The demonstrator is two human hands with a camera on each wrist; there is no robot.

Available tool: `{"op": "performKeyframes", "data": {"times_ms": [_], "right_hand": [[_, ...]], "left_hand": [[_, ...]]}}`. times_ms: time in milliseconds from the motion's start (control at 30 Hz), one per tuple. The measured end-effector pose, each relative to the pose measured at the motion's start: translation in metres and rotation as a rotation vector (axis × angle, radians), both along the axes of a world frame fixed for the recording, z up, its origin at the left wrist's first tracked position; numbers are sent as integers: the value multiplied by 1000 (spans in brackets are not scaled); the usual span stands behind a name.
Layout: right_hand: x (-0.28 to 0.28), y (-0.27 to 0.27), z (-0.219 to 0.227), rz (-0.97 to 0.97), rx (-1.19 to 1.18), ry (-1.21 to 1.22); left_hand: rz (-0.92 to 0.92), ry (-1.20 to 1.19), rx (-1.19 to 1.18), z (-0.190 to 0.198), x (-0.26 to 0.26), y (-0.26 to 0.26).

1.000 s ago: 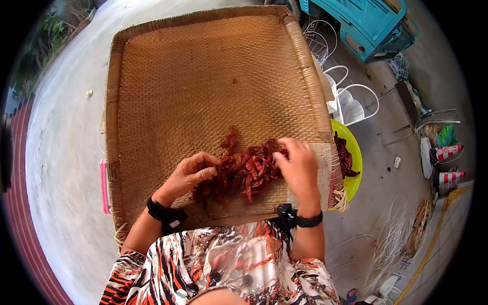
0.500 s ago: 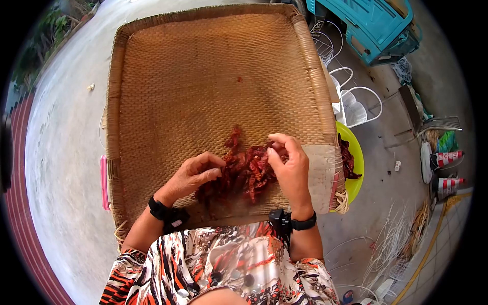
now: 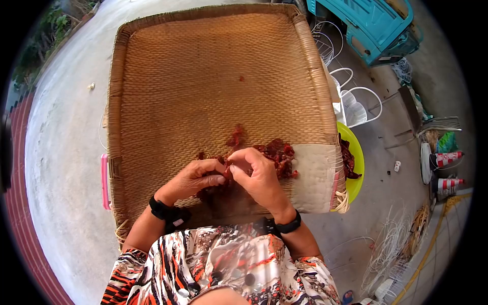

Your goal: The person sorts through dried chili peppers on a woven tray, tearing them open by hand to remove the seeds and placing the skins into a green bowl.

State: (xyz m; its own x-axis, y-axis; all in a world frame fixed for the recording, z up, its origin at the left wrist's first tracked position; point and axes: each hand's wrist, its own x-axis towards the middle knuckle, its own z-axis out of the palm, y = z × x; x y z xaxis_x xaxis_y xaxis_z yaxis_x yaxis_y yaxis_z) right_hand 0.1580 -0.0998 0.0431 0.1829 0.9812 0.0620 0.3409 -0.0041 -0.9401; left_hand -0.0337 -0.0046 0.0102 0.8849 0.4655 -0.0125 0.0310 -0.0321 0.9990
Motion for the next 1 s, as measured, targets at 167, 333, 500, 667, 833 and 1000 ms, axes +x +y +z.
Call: {"op": "performKeyframes", "data": {"times_ms": [167, 333, 500, 667, 833, 1000], "right_hand": [[14, -7, 4, -127, 52, -70], [85, -30, 15, -634, 184, -437], [170, -73, 13, -992, 131, -719], [155, -66, 5, -970, 98, -821], [73, -20, 6, -320, 13, -691], [46, -3, -7, -94, 35, -839]], "left_hand": [[53, 43, -244, 9, 0, -3], [120, 103, -258, 7, -3, 1], [106, 131, -224, 3, -2, 2], [103, 117, -234, 1, -1, 1], [98, 118, -148, 2, 0, 2], [127, 104, -159, 0, 1, 3]]}}
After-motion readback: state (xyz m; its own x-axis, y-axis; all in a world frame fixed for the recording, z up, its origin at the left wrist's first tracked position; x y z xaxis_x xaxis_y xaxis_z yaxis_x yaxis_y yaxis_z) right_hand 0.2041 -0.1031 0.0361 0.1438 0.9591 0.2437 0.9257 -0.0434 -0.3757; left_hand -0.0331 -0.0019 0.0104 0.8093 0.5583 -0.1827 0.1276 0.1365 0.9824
